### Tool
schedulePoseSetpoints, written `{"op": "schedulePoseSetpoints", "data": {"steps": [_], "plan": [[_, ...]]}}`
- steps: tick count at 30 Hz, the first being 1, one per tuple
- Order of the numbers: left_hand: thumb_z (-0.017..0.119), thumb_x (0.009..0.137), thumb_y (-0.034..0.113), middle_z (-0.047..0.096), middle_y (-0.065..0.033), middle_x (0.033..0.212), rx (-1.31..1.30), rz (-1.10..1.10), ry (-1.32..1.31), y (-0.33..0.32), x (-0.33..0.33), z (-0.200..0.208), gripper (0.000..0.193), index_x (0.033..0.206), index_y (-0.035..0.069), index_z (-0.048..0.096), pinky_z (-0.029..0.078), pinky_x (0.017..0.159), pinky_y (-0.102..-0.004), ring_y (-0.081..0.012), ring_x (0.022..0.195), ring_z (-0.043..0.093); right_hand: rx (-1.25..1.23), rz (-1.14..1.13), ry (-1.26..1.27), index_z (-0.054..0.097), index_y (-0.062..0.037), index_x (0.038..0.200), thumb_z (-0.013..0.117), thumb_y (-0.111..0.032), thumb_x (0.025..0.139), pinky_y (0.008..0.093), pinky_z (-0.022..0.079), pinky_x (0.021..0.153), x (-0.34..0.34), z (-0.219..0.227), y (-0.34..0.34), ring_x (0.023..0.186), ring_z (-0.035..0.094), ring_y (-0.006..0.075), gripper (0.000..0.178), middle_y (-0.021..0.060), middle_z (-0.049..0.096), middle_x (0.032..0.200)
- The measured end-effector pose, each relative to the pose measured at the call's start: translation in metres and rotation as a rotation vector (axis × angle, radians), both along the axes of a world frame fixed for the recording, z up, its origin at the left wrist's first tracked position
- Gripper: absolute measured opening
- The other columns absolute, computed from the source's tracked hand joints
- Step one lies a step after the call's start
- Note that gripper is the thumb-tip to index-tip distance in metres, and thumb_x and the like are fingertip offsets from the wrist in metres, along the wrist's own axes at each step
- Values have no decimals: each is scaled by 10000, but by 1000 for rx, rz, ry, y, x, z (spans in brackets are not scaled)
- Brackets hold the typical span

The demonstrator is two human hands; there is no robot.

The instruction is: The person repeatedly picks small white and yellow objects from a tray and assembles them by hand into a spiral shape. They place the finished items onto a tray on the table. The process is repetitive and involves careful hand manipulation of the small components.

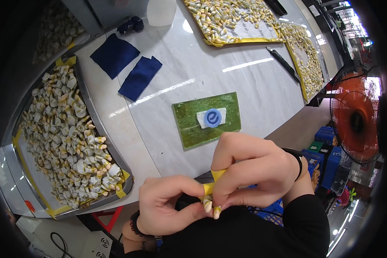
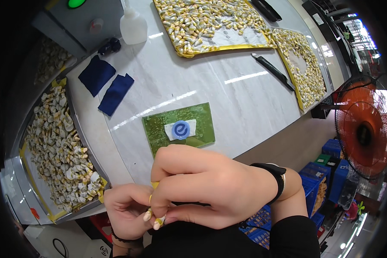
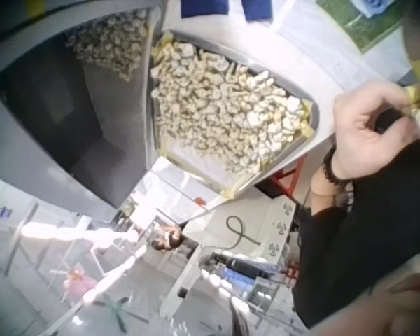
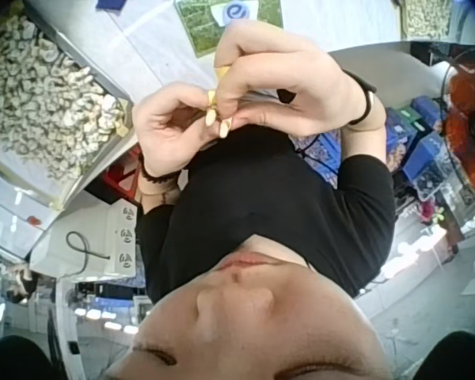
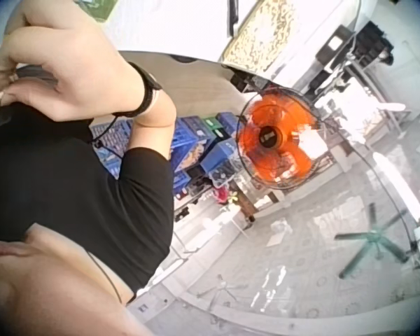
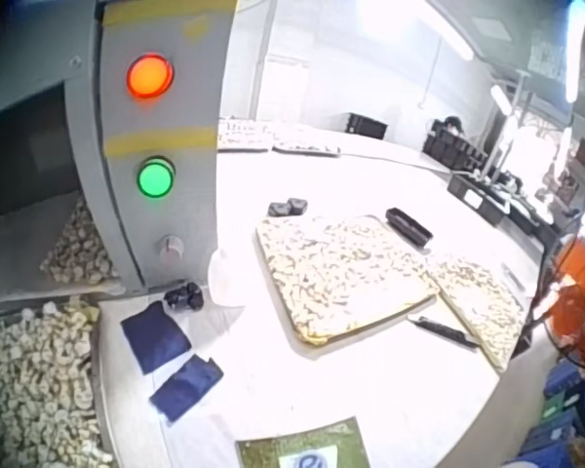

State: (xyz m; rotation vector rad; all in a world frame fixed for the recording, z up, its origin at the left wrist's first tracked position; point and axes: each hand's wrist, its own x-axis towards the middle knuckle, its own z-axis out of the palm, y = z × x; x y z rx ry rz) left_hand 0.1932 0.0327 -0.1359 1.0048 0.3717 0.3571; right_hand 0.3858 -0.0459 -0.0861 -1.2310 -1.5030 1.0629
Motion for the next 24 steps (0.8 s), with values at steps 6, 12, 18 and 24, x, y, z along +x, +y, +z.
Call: {"op": "schedulePoseSetpoints", "data": {"steps": [6, 12, 18, 24], "plan": [[739, 752, 53, 685, -79, 799, 35, -111, 96, 6, -1, 9, 166, 885, -1, 656, 493, 633, -222, -132, 715, 665, 14, 53, -87, 667, -76, 796, 757, -72, 716, 285, 400, 586, 0, 2, 1, 704, 523, 190, 120, 37, 527, 811], [731, 699, 66, 662, -96, 788, 894, -13, 294, 31, -32, 47, 198, 879, 31, 656, 498, 607, -285, -249, 684, 644, 145, -19, -71, 710, -78, 768, 782, -146, 709, 301, 401, 598, 7, -6, -9, 677, 530, 182, 115, 24, 579, 796], [679, 713, 47, 638, -136, 946, 1615, -57, 941, 101, -80, 111, 308, 1015, 17, 628, 437, 839, -374, -285, 909, 595, 178, -204, -120, 696, -89, 816, 789, -77, 637, 290, 417, 601, 23, -2, -24, 689, 548, 191, 203, 37, 584, 783], [641, 794, 135, 646, -134, 849, 1552, 177, 920, 243, -23, 74, 390, 1161, 19, 574, 477, 679, -337, -253, 741, 629, 192, -284, -255, 691, -87, 784, 787, -54, 590, 281, 412, 583, 22, -1, -38, 662, 541, 179, 219, 29, 578, 751]]}}
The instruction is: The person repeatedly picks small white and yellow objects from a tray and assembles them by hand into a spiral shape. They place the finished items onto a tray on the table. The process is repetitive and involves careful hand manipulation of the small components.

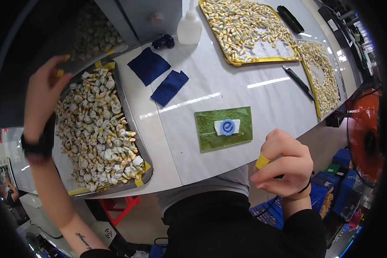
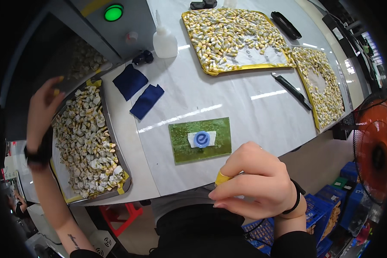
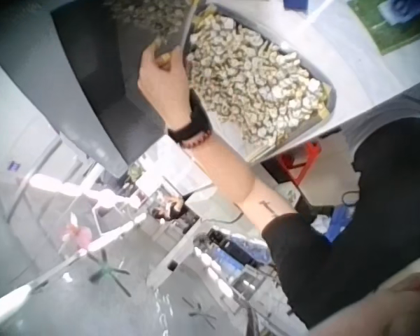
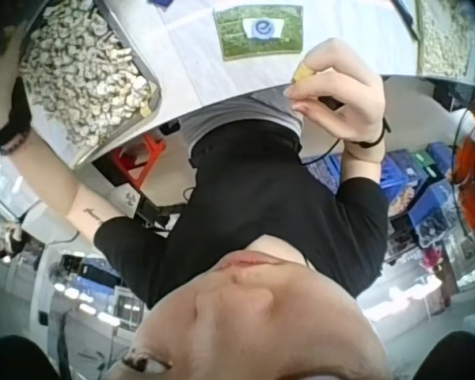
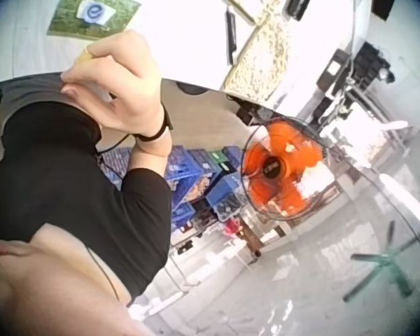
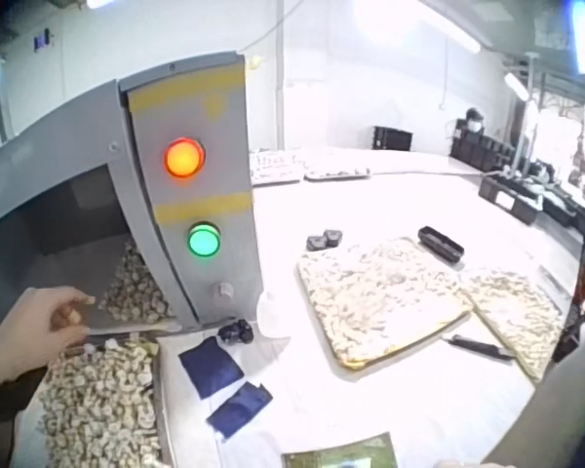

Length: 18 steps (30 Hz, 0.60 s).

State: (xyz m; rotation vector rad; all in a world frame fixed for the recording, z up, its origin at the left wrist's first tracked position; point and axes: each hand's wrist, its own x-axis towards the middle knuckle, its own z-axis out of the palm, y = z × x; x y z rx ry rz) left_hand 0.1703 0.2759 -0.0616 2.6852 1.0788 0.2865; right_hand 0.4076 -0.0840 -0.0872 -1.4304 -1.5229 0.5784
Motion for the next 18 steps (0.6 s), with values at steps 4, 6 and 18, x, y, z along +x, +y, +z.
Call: {"op": "schedulePoseSetpoints", "data": {"steps": [4, 6, 18], "plan": [[681, 766, 234, 657, -163, 941, 238, 32, 95, 72, -13, -39, 474, 1178, 32, 562, 484, 756, -360, -306, 860, 640, -27, -69, -57, 687, -74, 757, 770, -18, 574, 274, 412, 565, 1, 8, -11, 650, 544, 176, 209, 35, 577, 734], [695, 749, 259, 653, -175, 984, 337, 22, 29, 90, -17, -58, 500, 1175, 31, 563, 477, 796, -367, -326, 925, 630, -63, -135, -60, 683, -66, 743, 756, 3, 572, 270, 413, 559, 5, 9, -21, 647, 547, 174, 198, 40, 579, 729], [630, 830, 148, 493, 26, 760, 31, -7, -404, 2, -26, -11, 517, 1290, 10, 439, 352, 625, -185, -34, 693, 448, -161, -344, -706, 623, -21, 840, 655, 7, 702, 330, 461, 691, 91, 26, 11, 786, 590, 264, 145, 109, 600, 829]]}}
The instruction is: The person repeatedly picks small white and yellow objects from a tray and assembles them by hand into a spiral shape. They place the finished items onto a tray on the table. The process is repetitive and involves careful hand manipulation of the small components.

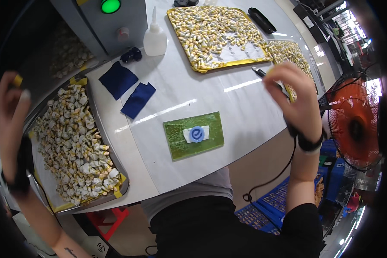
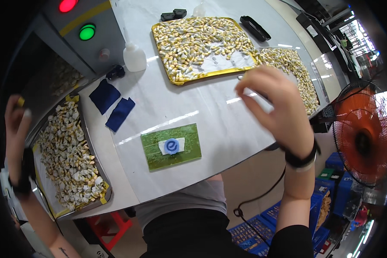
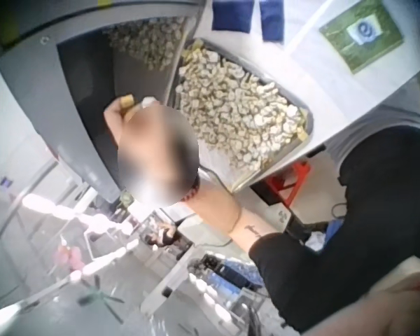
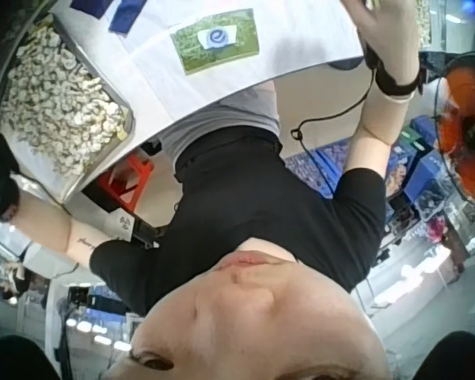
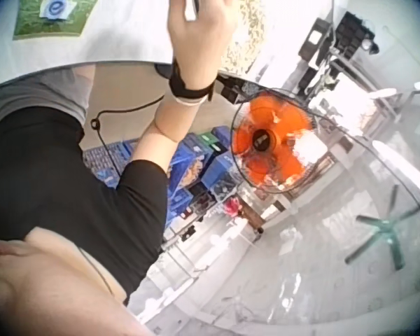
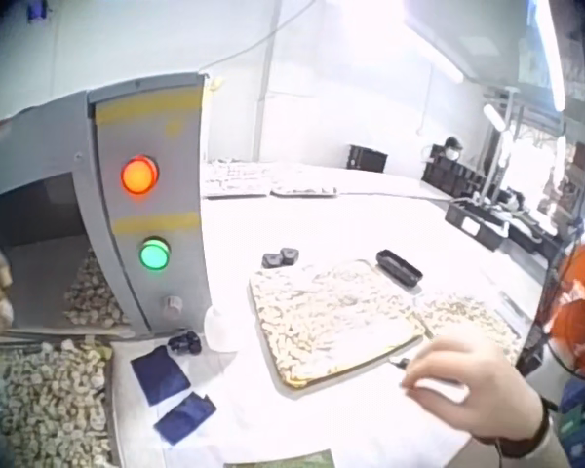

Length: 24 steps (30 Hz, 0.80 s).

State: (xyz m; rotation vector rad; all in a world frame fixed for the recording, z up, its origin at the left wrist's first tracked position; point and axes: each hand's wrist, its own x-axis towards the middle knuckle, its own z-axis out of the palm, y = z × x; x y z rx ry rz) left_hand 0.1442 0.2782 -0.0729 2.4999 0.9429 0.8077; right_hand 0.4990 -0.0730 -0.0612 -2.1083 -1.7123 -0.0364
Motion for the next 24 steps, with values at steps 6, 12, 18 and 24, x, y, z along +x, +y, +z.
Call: {"op": "schedulePoseSetpoints", "data": {"steps": [6, 12, 18, 24], "plan": [[582, 792, 220, 569, -79, 633, -538, -673, 89, -161, -8, 60, 211, 786, 18, 644, 403, 527, -307, -209, 544, 535, -86, -11, -81, 641, -15, 880, 600, -12, 753, 360, 467, 786, 80, -28, 58, 862, 593, 303, 134, 140, 627, 908], [612, 759, 124, 510, -43, 528, -1233, -914, -102, -193, 8, -18, 199, 590, 48, 543, 327, 406, -283, -184, 440, 479, -255, -32, -138, 635, -9, 864, 589, -28, 760, 363, 468, 772, 101, -51, 63, 870, 590, 298, 115, 130, 628, 870], [580, 891, 128, 643, -64, 818, -1515, -675, -454, -234, 28, -38, 162, 908, -29, 615, 421, 581, -236, -113, 652, 556, -52, -25, 183, 625, -21, 955, 579, -15, 796, 280, 462, 618, 40, -26, 63, 714, 592, 186, 165, 74, 614, 781], [387, 971, 391, 522, -85, 977, -1914, -748, -722, -252, 44, -80, 453, 1130, -23, 481, 367, 640, -223, -103, 702, 428, -126, 359, 401, 647, -35, 870, 663, 34, 728, 310, 468, 557, -60, -20, 32, 631, 601, 221, 160, 77, 621, 733]]}}
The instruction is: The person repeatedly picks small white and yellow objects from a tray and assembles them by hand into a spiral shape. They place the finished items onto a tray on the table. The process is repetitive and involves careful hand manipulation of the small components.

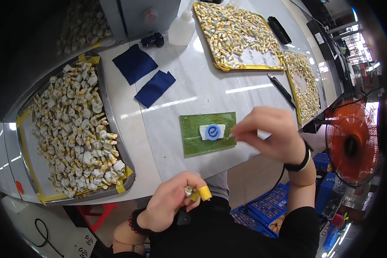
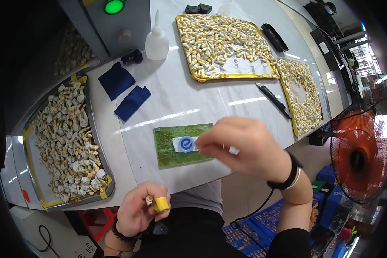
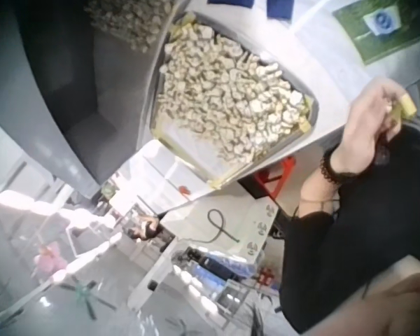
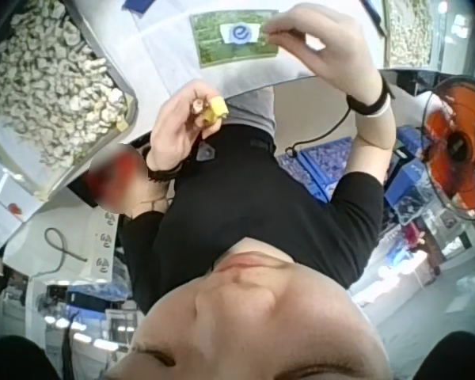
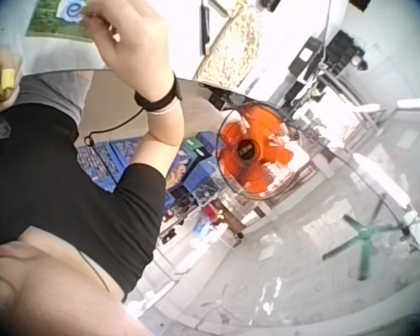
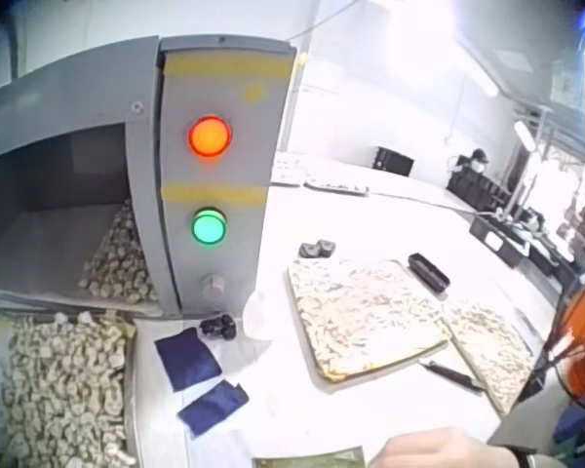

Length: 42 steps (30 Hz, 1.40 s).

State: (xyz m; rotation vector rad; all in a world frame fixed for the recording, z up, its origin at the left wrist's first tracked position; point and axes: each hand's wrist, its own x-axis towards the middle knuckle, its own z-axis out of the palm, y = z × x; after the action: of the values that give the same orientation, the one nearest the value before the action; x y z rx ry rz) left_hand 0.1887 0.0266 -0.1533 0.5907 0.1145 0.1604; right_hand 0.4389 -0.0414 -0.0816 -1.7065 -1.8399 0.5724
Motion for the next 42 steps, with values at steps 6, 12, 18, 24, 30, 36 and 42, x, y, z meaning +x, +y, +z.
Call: {"op": "schedulePoseSetpoints", "data": {"steps": [6, 12, 18, 24, 30, 36, 42], "plan": [[370, 956, 484, 559, -104, 913, 38, -3, 148, 7, -8, 15, 551, 1109, -34, 474, 409, 653, -230, -124, 717, 526, -16, 52, -21, 617, -41, 862, 664, 6, 739, 326, 458, 541, -11, -10, -1, 615, 579, 240, 140, 78, 589, 691], [410, 898, 563, 591, -134, 940, 78, 16, 63, 10, -11, 9, 640, 1103, -40, 470, 433, 675, -237, -135, 757, 567, 36, 23, -235, 612, -39, 868, 639, 4, 705, 321, 476, 564, -15, -15, -2, 658, 582, 215, 171, 55, 577, 694], [536, 887, 454, 610, -142, 963, -8, 210, -9, 3, -6, -1, 504, 1069, -15, 506, 451, 655, -254, -132, 733, 554, 64, 149, -427, 606, -30, 848, 629, -41, 660, 296, 485, 605, -15, -16, 4, 735, 556, 203, 190, 57, 564, 773], [668, 824, 352, 606, -148, 865, -122, 256, 157, 3, 5, 16, 425, 981, -14, 518, 506, 617, -287, -147, 676, 568, 103, 107, -381, 626, -27, 841, 637, -35, 654, 298, 482, 597, -20, -20, 4, 706, 553, 217, 187, 57, 570, 774], [694, 796, 394, 614, -116, 828, -231, 67, 107, 6, 3, 3, 525, 1034, -40, 518, 525, 664, -298, -149, 703, 604, 261, 61, 13, 675, -18, 838, 666, -29, 652, 287, 493, 564, -39, 13, 6, 663, 590, 212, 186, 75, 614, 770], [670, 815, 417, 587, -69, 786, -440, -55, 105, 4, 9, 6, 477, 963, -2, 497, 514, 667, -293, -134, 694, 594, 411, 227, 96, 679, -10, 850, 703, -35, 660, 259, 497, 575, -49, 9, 15, 664, 587, 182, 193, 71, 614, 806], [611, 873, 373, 582, -55, 775, -508, -116, 91, 7, 9, 7, 372, 942, 29, 488, 505, 644, -282, -126, 688, 590, 487, 251, -2, 692, -53, 786, 713, -59, 634, 236, 481, 548, -53, -1, 20, 671, 586, 160, 153, 44, 619, 801]]}}
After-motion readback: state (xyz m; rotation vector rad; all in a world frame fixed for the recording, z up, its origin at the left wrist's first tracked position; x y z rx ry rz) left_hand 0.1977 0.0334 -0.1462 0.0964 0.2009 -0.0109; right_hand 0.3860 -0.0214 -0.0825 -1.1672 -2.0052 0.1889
